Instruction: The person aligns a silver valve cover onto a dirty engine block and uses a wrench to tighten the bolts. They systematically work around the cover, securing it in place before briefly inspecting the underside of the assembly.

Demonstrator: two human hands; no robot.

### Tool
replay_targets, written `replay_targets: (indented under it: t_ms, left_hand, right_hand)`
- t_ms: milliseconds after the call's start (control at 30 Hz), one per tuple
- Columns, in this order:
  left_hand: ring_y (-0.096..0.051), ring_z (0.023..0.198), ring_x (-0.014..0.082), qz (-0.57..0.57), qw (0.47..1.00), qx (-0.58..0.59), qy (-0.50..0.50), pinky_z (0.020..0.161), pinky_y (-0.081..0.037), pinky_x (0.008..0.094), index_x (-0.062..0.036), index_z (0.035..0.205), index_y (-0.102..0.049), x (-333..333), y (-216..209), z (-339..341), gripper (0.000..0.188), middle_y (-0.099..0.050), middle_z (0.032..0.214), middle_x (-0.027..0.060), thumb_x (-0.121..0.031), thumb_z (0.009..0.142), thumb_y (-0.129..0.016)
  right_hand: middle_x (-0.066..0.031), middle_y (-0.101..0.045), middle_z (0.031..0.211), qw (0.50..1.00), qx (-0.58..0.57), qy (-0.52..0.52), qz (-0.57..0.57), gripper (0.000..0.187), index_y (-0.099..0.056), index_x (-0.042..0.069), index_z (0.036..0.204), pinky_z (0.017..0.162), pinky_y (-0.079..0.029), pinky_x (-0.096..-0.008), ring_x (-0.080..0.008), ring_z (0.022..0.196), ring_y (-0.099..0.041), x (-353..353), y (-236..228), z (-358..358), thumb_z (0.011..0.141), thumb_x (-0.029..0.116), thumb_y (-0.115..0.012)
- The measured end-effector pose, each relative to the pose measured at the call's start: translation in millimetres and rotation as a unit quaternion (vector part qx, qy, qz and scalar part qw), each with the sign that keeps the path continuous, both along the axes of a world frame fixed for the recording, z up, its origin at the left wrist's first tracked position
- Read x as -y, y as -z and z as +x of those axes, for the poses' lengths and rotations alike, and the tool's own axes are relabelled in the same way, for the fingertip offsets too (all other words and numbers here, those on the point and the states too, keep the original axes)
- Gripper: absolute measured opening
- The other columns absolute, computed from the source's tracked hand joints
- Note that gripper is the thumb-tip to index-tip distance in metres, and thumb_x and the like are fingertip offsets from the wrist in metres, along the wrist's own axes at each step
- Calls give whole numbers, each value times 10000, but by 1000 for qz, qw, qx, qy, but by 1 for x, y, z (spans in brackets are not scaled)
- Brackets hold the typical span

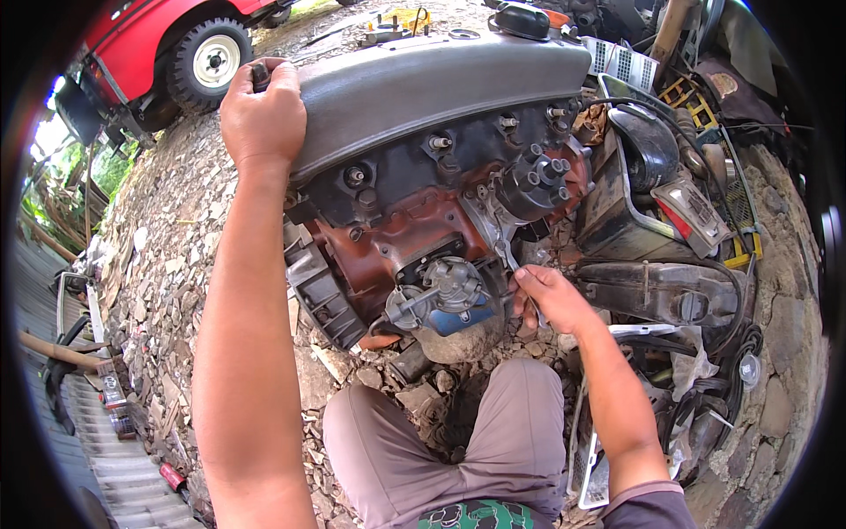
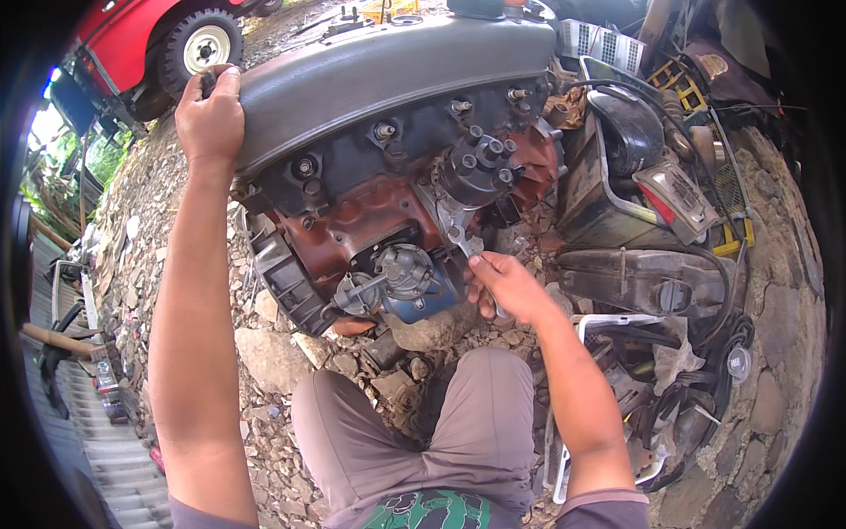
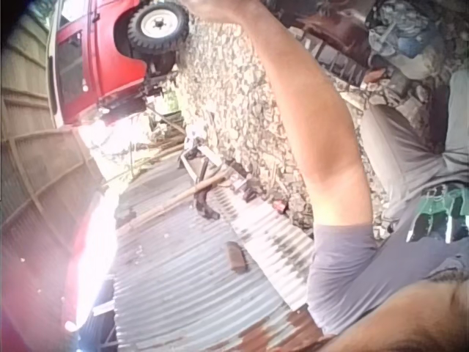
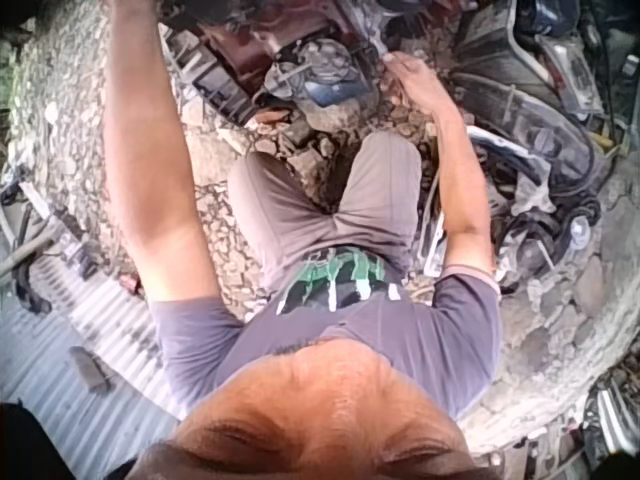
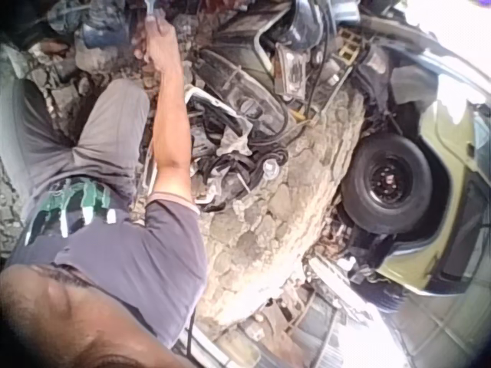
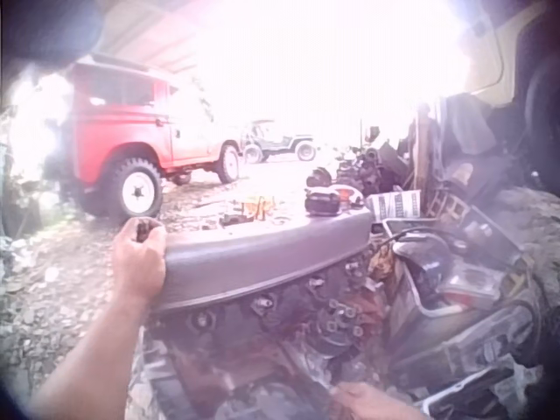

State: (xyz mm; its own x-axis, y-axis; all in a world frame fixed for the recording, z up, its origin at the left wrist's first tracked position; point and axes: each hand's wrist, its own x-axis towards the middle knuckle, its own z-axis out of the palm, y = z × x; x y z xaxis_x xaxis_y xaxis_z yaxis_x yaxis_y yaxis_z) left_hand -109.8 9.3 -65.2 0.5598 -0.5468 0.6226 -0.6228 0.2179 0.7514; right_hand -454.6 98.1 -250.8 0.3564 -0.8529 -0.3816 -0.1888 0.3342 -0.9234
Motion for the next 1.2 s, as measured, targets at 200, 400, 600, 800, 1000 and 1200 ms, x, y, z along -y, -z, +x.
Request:
replay_targets:
  t_ms: [200, 400, 600, 800, 1000, 1200]
  left_hand:
    - [-669, 844, 228, 19, 999, 13, -32, 823, -499, 338, -96, 948, -723, -3, -3, -9, 218, -726, 892, 79, -262, 849, -621]
    - [-671, 856, 245, 0, 1000, 21, -14, 832, -499, 350, -102, 940, -721, -2, -1, 0, 226, -726, 902, 83, -274, 846, -610]
    - [-677, 892, 276, 23, 999, 14, -26, 848, -500, 363, -108, 953, -723, -4, -2, -9, 249, -728, 932, 100, -281, 836, -588]
    - [-652, 914, 217, 27, 998, 14, -49, 872, -479, 329, -112, 1016, -742, 0, -1, -5, 270, -721, 967, 86, -284, 845, -624]
    - [-677, 950, 328, 32, 998, 16, -55, 870, -507, 388, -110, 971, -716, -4, -4, -12, 267, -727, 973, 129, -285, 830, -571]
    - [-677, 907, 289, 21, 999, 21, -14, 833, -502, 370, -105, 959, -712, -2, -1, 0, 242, -724, 947, 113, -285, 842, -600]
  right_hand:
    - [22, -413, 552, 945, 265, -33, 187, 330, -554, 71, 939, 367, -263, -254, -85, 387, -339, 3, 26, -21, 1032, 381, -493]
    - [55, -340, 554, 990, 103, 56, 73, 381, -518, 79, 839, 362, -251, -251, -61, 411, -268, -8, 20, 0, 1029, 407, -493]
    - [26, -450, 570, 984, -83, 117, -105, 472, -556, 30, 743, 438, -297, -289, -76, 474, -368, -16, 22, 13, 1038, 388, -470]
    - [-13, -489, 557, 966, -136, 152, -158, 488, -596, -10, 738, 501, -339, -322, -99, 533, -428, -16, 37, 16, 1028, 368, -490]
    - [-4, -475, 562, 955, -154, 181, -180, 458, -587, 6, 749, 503, -338, -314, -97, 542, -426, -23, 40, 26, 1030, 355, -493]
    - [-157, -609, 684, 945, -177, 112, -250, 339, -597, 36, 1011, 624, -459, -448, -350, 623, -599, -20, 35, 22, 1028, 352, -475]
